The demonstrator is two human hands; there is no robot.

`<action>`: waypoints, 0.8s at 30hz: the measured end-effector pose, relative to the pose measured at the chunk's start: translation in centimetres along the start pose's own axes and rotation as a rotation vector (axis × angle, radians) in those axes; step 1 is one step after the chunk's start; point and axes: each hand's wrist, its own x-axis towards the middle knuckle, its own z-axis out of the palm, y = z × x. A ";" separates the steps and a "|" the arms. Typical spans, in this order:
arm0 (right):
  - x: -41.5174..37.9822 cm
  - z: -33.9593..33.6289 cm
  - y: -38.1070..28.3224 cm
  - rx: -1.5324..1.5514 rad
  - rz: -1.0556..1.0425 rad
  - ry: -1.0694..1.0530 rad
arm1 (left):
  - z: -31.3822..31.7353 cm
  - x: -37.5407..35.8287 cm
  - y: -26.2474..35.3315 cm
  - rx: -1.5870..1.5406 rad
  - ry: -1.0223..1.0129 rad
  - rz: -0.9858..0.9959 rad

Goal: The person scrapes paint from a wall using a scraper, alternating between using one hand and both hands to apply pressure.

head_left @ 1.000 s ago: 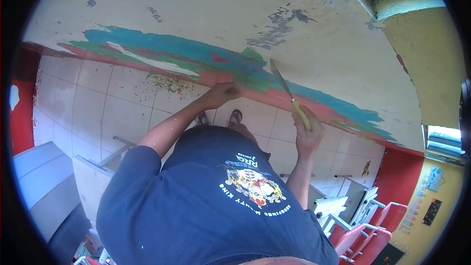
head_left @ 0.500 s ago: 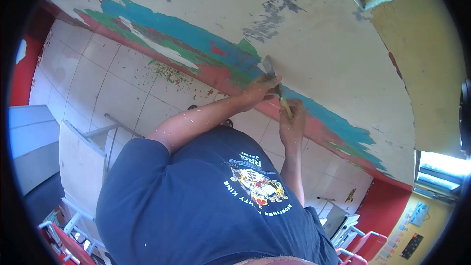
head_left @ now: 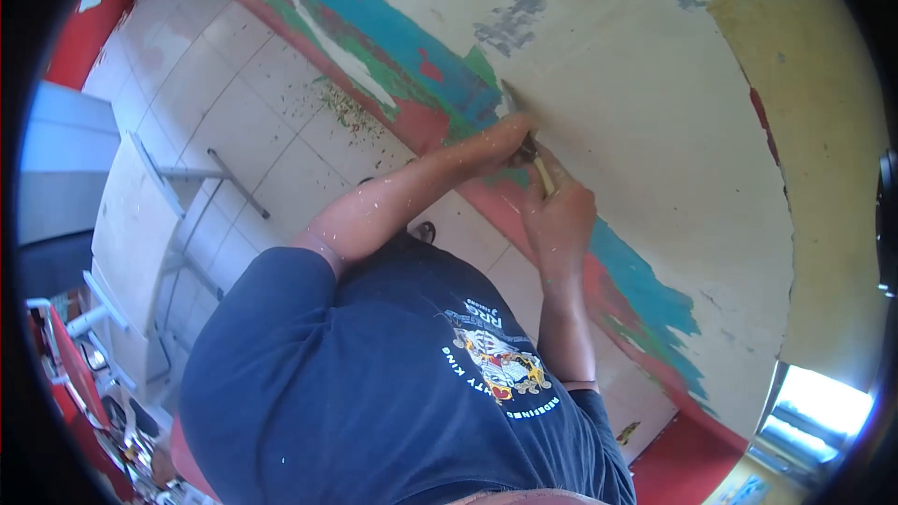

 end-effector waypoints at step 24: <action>-0.2 -1.5 1.3 -0.016 -0.094 -0.042 | -0.6 0.8 -0.3 0.122 0.033 0.040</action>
